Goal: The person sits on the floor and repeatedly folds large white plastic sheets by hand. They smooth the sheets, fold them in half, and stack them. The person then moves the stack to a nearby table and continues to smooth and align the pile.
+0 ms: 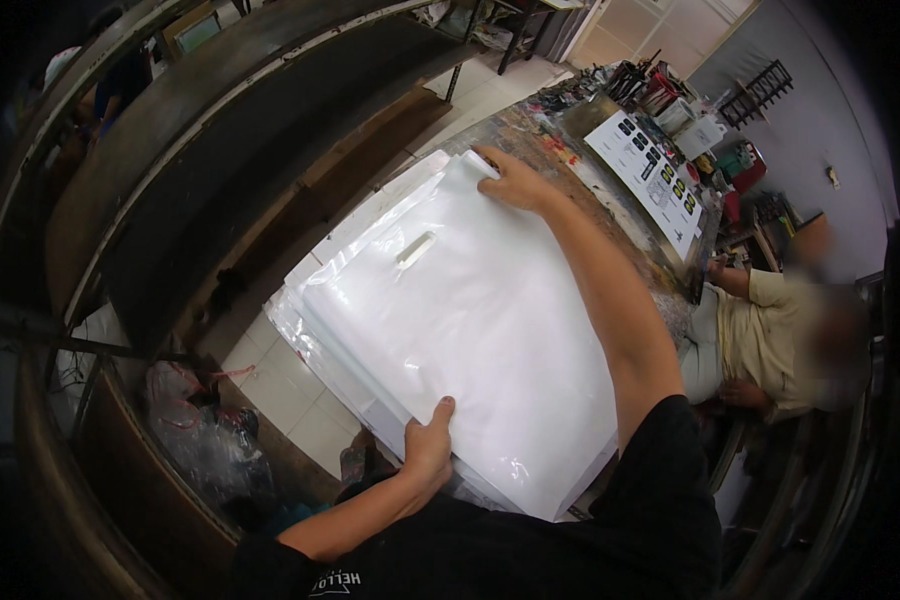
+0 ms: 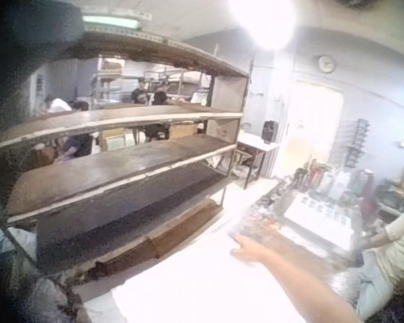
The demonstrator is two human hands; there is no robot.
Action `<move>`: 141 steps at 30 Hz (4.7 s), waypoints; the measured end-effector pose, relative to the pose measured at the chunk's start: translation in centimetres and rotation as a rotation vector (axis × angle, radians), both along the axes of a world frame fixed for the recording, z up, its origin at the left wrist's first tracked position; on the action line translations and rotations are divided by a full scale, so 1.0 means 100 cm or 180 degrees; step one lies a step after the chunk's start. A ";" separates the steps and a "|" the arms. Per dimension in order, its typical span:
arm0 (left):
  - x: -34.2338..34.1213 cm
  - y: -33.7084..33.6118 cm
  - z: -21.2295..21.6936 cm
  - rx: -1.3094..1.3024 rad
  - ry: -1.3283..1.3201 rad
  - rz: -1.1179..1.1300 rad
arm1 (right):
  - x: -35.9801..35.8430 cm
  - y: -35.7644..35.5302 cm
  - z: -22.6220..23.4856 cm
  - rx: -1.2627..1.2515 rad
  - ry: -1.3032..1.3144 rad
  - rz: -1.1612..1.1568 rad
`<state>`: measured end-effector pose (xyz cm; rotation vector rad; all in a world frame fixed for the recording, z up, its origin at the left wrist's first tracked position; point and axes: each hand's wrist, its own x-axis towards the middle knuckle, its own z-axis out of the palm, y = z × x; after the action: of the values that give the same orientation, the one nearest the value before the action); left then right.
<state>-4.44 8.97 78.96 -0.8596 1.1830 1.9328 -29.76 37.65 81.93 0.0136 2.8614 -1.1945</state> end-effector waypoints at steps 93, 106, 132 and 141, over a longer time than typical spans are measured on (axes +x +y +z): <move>0.016 0.017 0.006 -0.0431 0.0304 0.0774 | 0.132 0.051 0.017 -0.0441 -0.2330 -0.0711; 0.084 0.023 -0.003 -0.0084 0.0305 0.0181 | 0.197 0.112 -0.002 -0.1272 -0.2918 -0.0523; 0.102 0.023 0.012 0.0035 0.0230 -0.0068 | 0.226 0.127 0.004 -0.0586 -0.2533 -0.0632; 0.100 0.042 0.006 -0.0089 -0.0050 0.0399 | 0.239 0.103 0.012 -0.0584 -0.2512 -0.0768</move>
<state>5.59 13.17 79.58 -0.9829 1.1739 2.0095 -5.84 47.96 83.15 0.6749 2.0921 -1.1369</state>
